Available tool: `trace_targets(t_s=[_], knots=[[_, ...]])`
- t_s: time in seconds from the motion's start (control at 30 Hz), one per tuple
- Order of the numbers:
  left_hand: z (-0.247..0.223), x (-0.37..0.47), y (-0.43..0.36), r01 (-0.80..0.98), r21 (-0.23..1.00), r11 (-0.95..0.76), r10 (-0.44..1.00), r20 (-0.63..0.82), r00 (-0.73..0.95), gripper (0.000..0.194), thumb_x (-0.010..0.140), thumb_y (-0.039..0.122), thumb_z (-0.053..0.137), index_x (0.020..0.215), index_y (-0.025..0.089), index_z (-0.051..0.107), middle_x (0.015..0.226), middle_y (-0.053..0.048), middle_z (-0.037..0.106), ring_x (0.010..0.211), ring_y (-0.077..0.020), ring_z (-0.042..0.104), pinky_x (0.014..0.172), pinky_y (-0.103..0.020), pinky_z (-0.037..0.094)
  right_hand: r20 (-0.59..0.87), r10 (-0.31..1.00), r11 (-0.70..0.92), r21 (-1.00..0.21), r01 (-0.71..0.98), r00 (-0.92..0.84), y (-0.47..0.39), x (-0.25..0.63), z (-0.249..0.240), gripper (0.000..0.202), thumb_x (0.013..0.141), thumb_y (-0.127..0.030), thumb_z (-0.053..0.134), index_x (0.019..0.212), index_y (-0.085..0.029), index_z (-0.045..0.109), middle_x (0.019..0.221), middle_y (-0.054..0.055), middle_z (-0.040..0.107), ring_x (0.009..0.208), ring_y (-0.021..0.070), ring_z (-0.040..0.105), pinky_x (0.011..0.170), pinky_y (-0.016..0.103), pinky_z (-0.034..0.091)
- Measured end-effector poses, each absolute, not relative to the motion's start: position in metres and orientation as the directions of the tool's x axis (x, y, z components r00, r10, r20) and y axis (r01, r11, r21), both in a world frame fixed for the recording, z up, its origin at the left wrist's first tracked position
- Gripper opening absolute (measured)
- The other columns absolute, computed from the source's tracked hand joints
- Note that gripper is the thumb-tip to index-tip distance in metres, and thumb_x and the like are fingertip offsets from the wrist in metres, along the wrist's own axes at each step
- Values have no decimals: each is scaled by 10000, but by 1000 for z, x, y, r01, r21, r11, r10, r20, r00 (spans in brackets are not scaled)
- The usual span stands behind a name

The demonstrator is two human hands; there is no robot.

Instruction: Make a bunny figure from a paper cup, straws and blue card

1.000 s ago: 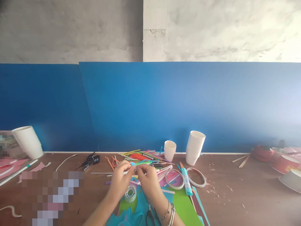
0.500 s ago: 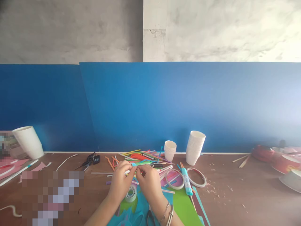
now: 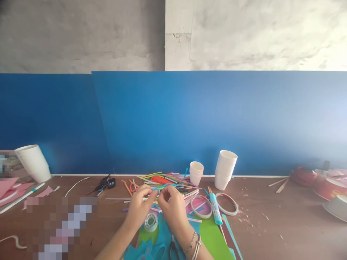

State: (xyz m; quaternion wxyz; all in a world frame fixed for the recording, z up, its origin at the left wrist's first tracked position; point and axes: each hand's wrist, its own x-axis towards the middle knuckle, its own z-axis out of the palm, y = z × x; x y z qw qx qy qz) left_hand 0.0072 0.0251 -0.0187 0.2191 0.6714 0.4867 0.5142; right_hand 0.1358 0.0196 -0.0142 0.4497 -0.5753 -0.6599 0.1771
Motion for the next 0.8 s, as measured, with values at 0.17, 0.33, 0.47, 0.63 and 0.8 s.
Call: trace_targets(t_s=[0.17,0.33,0.47,0.63,0.8], knots=[[-13,-2,30,446,800,-402,892,452,-6,304,837,341,501,572,193,509,685,-12,539,715,-172,541,675,-275,418,335,939,214,-746,631,77,29,151,-17,164,739,-241,486,577,-222,490,535,-16,544,530,156,494,526,249,335],[-10,-11,29,549,747,-374,926,337,172,210,828,270,470,634,202,513,669,9,528,683,-162,515,603,-243,373,315,949,238,-728,643,7,39,163,-29,144,708,-156,486,648,-203,608,616,17,609,617,176,559,600,262,392],[-8,-12,23,630,673,-389,919,236,315,147,808,222,465,680,209,535,692,9,552,678,-164,521,583,-236,335,273,948,318,-793,520,-163,38,158,-26,380,681,-90,444,962,-183,683,868,40,718,795,171,638,705,250,462],[-2,-10,17,708,622,-336,938,150,313,182,745,162,478,585,205,554,599,12,553,590,-158,531,531,-237,296,208,948,299,-845,444,-242,27,150,-12,215,721,-183,521,786,-168,726,758,44,725,714,189,632,651,270,458],[0,-21,7,786,571,-235,914,-145,379,258,581,281,694,428,228,492,396,50,457,421,-155,473,451,-242,303,175,972,227,-863,452,-154,31,155,-18,140,706,-203,542,682,-168,676,597,6,658,588,164,593,565,253,420]])
